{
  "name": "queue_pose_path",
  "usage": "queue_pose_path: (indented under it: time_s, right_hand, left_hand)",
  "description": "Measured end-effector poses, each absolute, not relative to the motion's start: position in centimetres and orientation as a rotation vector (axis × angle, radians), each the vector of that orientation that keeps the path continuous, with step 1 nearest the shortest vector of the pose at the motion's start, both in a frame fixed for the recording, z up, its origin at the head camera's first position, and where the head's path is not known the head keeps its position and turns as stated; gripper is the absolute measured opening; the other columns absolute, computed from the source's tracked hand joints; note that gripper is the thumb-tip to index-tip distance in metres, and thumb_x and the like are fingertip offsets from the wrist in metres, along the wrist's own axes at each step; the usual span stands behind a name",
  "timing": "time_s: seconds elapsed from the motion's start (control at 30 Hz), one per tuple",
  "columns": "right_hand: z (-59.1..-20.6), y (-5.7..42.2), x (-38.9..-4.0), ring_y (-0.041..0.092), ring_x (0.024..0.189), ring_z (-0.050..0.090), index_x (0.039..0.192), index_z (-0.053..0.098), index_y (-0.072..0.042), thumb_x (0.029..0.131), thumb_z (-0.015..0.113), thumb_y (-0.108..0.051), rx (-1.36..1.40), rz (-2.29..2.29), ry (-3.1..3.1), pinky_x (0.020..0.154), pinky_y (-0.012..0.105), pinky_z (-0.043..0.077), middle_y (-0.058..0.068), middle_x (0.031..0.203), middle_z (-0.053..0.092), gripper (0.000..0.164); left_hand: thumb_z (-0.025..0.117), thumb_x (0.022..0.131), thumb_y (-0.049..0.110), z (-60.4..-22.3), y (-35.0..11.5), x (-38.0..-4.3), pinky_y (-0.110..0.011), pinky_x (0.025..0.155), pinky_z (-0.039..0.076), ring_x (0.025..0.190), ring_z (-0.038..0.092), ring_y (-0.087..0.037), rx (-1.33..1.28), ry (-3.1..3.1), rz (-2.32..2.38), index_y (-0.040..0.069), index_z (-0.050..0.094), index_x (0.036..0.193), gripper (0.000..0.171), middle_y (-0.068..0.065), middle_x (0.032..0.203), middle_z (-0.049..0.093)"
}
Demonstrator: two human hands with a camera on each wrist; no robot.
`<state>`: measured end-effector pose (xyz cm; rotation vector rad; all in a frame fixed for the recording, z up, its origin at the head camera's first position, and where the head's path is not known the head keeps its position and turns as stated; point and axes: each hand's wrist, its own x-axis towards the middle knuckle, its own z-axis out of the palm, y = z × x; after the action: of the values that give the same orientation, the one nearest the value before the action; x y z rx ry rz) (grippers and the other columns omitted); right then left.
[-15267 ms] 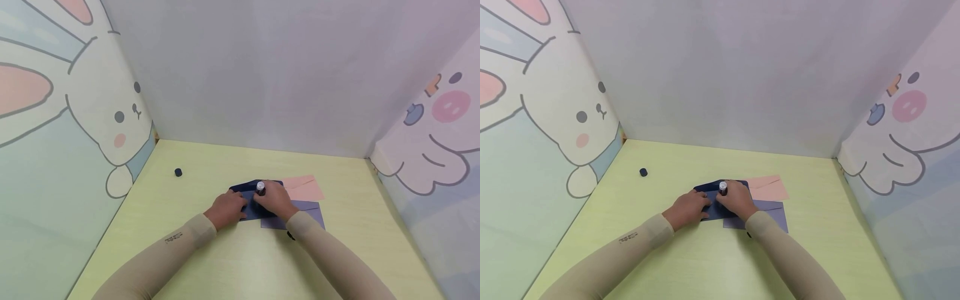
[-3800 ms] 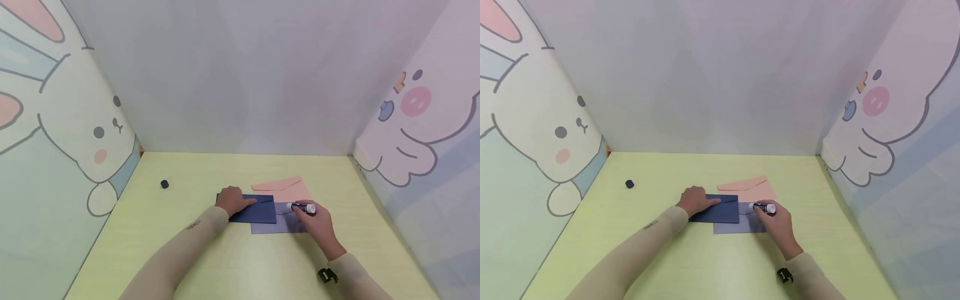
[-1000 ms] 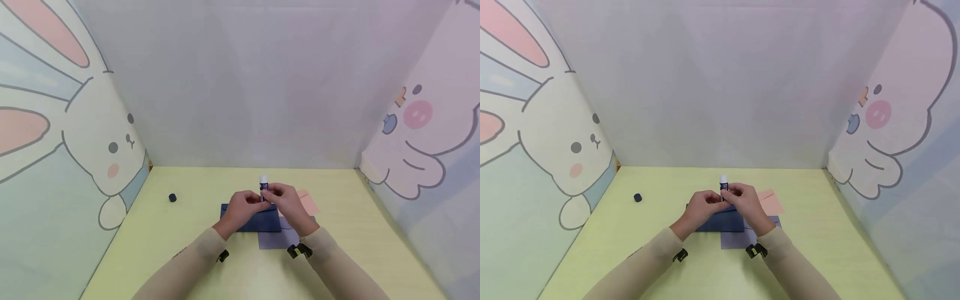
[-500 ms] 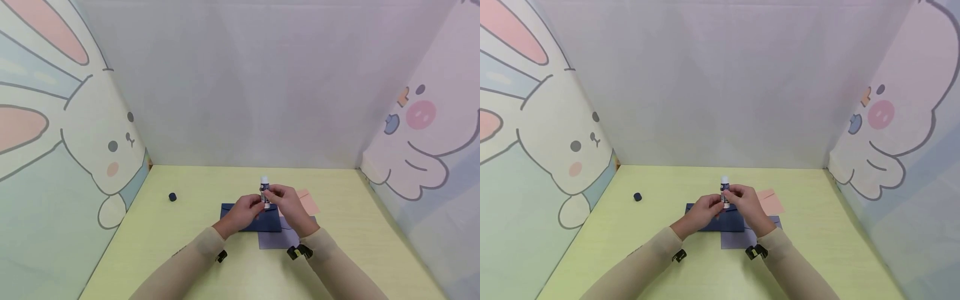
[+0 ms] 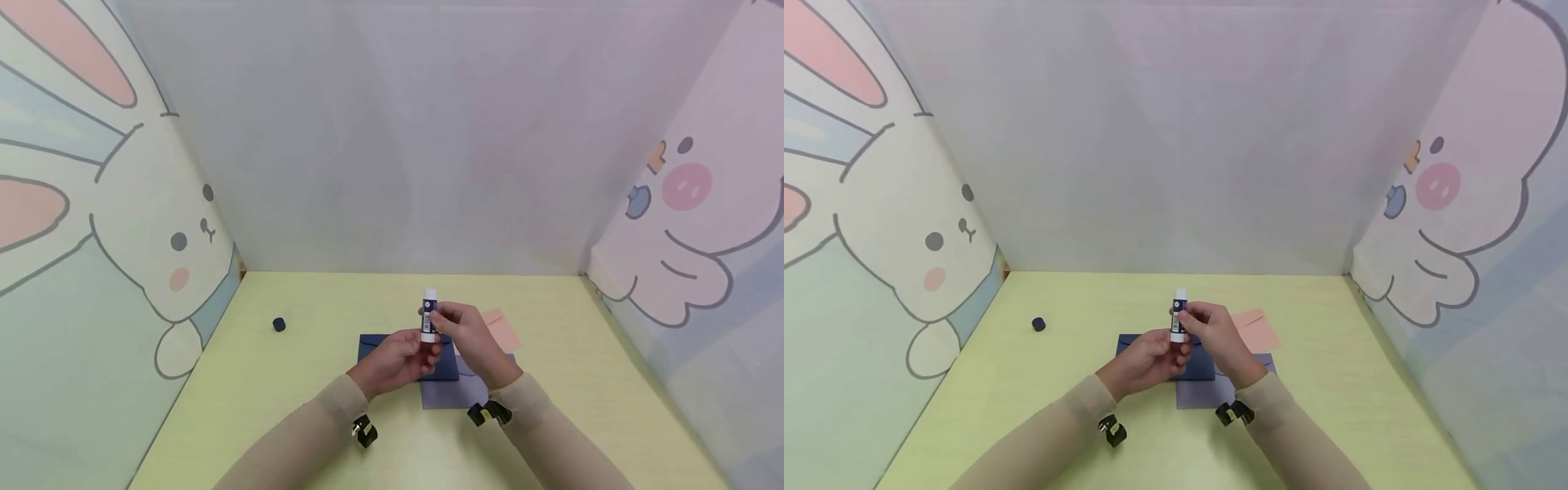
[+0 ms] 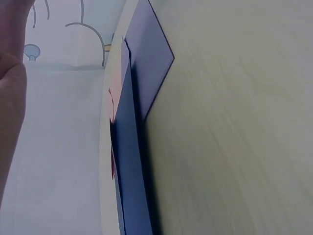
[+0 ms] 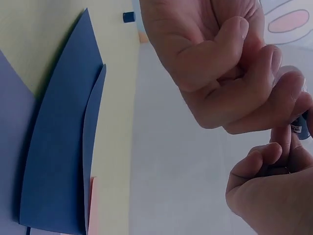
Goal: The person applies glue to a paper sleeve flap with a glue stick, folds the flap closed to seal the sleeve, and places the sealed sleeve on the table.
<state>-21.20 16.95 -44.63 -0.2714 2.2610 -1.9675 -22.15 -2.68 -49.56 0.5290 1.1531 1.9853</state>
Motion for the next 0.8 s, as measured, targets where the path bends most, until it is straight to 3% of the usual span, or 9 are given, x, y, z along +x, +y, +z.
queue_pose_path:
  time_s: [0.2,0.4,0.53,0.63,0.8]
  right_hand:
    - [-44.7,17.2,-21.2,0.019,0.116,0.064,0.136,0.07,0.002,0.112,0.06,-0.026,-0.276,-1.939,2.285,0.102,0.028,0.052,0.014,0.132,0.074,0.037]
    - [-44.8,18.1,-21.3,0.016,0.113,0.066,0.136,0.07,0.0,0.112,0.06,-0.027,-0.255,-1.92,2.342,0.098,0.026,0.056,0.014,0.133,0.073,0.037]
    - [-45.6,18.2,-21.2,0.016,0.107,0.067,0.133,0.07,0.002,0.112,0.061,-0.025,-0.232,-1.938,2.342,0.093,0.026,0.058,0.015,0.127,0.073,0.035]
    - [-46.7,17.4,-20.7,0.017,0.104,0.067,0.132,0.07,0.004,0.111,0.063,-0.024,-0.235,-1.959,2.313,0.088,0.026,0.058,0.02,0.124,0.073,0.036]
    - [-47.9,16.4,-20.4,0.017,0.1,0.064,0.132,0.069,0.004,0.111,0.063,-0.028,-0.249,-1.955,2.292,0.086,0.027,0.056,0.018,0.116,0.071,0.038]
  left_hand:
    - [0.04,0.119,0.029,-49.4,-3.2,-22.3,-0.028,0.081,0.047,0.095,0.055,-0.016,0.508,1.389,1.973,-0.005,0.058,0.14,0.044,0.0,0.107,0.064]
    - [0.066,0.108,0.042,-49.1,-3.0,-22.6,-0.031,0.08,0.054,0.085,0.061,-0.016,0.548,1.881,1.947,0.01,0.075,0.118,0.035,0.002,0.095,0.069]
    - [0.083,0.095,0.05,-49.1,-2.6,-21.9,-0.03,0.076,0.056,0.082,0.062,-0.014,0.556,2.207,1.848,0.023,0.077,0.102,0.029,0.004,0.092,0.07]
    - [0.089,0.088,0.05,-49.6,-2.9,-20.9,-0.025,0.068,0.052,0.076,0.059,-0.011,0.514,2.33,1.805,0.023,0.072,0.095,0.032,0.004,0.086,0.068]
    - [0.089,0.09,0.047,-50.2,-3.5,-20.2,-0.023,0.063,0.049,0.072,0.056,-0.011,0.457,2.353,1.802,0.019,0.072,0.092,0.033,0.002,0.082,0.066]
